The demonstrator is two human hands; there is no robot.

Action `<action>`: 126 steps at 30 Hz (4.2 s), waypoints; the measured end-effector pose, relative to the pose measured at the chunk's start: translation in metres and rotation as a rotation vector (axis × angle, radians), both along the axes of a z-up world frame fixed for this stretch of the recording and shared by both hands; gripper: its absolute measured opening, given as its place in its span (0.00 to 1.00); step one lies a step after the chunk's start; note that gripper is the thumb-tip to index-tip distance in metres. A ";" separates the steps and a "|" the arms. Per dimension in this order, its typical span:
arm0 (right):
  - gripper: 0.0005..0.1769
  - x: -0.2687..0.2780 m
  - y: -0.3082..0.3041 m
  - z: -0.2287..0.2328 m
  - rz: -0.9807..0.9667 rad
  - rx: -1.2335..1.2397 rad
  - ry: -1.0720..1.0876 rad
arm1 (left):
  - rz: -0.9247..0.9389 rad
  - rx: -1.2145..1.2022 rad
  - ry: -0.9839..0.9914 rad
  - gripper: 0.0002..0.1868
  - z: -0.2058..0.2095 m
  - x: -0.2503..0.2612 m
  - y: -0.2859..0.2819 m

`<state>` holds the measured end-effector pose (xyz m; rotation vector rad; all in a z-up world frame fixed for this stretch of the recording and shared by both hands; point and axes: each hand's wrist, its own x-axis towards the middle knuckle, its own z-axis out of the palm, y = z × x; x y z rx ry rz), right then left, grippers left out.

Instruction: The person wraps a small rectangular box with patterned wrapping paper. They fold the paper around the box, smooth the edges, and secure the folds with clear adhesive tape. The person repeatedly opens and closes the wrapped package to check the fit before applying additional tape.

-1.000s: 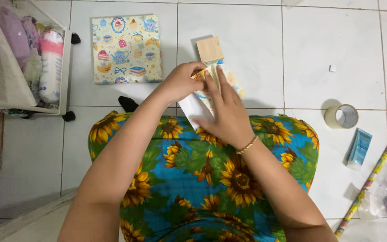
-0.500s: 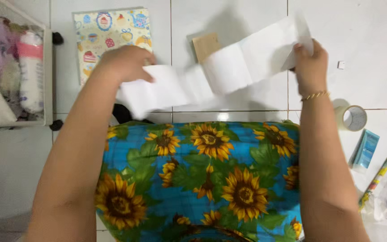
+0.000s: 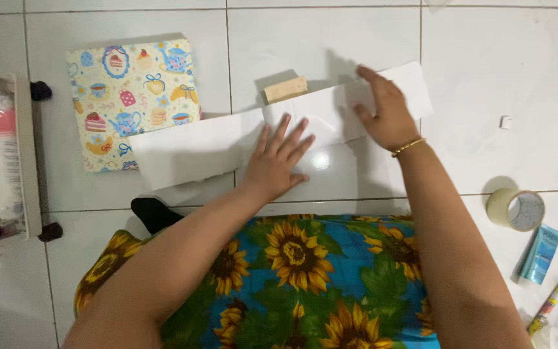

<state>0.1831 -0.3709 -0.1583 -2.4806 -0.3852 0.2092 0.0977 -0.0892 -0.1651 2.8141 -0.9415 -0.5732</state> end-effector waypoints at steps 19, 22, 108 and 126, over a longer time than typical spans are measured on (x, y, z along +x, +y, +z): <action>0.18 -0.021 0.051 -0.009 0.118 -0.335 0.219 | -0.055 -0.059 -0.288 0.46 -0.020 -0.004 0.021; 0.17 -0.022 0.061 -0.012 0.007 -0.330 0.225 | -0.021 -0.201 -0.256 0.45 -0.025 -0.002 0.026; 0.41 -0.032 -0.035 0.028 -0.500 0.061 0.789 | 0.413 -0.111 0.122 0.80 -0.020 0.007 -0.085; 0.42 -0.030 -0.036 0.023 -0.427 0.186 0.702 | 0.440 -0.157 0.075 0.71 -0.025 -0.001 -0.081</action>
